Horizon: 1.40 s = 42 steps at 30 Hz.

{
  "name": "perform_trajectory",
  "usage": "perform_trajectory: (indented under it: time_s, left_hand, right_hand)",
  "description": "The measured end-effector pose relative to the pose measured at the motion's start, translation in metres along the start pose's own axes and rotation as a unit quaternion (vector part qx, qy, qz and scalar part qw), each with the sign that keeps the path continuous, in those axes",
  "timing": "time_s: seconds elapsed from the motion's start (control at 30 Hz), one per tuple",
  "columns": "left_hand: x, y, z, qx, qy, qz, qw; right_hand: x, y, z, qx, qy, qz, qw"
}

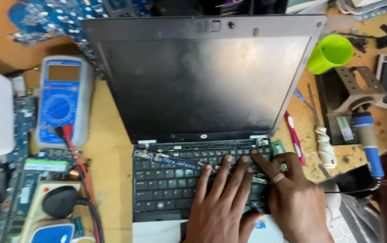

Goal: Reassembling a laptop by fitting the keyboard and internal components into the chassis.

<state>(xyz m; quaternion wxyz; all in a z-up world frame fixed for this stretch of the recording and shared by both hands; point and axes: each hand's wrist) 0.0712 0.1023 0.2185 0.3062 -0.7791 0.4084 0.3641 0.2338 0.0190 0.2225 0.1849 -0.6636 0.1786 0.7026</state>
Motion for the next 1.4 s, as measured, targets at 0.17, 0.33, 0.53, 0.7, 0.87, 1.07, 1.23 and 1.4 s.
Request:
perform_trajectory:
  time_s: [0.17, 0.33, 0.53, 0.7, 0.87, 1.07, 1.23, 1.4]
  left_hand:
    - [-0.011, 0.002, 0.002, -0.006, 0.101, 0.007, 0.995]
    - [-0.030, 0.017, 0.012, -0.072, 0.101, -0.016, 0.992]
    - [-0.036, 0.026, 0.023, -0.120, 0.065, -0.031, 0.990]
    - [-0.034, 0.027, 0.024, -0.114, 0.054, -0.050, 0.991]
    - [-0.025, 0.031, 0.025, -0.133, 0.006, -0.026, 0.991]
    - [-0.043, 0.030, 0.025, -0.118, 0.103, 0.002, 0.988]
    - [-0.055, 0.049, 0.029, -0.119, 0.138, -0.044, 0.982]
    - [-0.060, 0.053, 0.030, -0.099, 0.165, -0.051, 0.980]
  right_hand:
    - [0.006, 0.001, -0.005, -0.008, 0.021, -0.020, 1.000]
    - [0.003, 0.003, -0.009, -0.001, 0.001, 0.011, 1.000]
    - [-0.003, 0.003, -0.002, 0.011, 0.024, 0.016, 1.000]
    - [-0.005, 0.005, 0.001, 0.020, 0.027, 0.005, 0.999]
    - [-0.003, 0.007, 0.005, 0.044, 0.020, -0.005, 0.999]
    - [-0.010, 0.010, 0.015, 0.061, 0.041, -0.008, 0.997]
    - [-0.012, 0.018, 0.018, 0.010, -0.042, -0.086, 0.995]
    - [-0.022, 0.019, 0.032, -0.035, -0.100, -0.137, 0.985]
Point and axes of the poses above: each hand's wrist, its own y-axis away from the middle knuckle, its own x-axis out of the palm, z = x × y, and after that the axes turned 13 degrees about y, right-handed
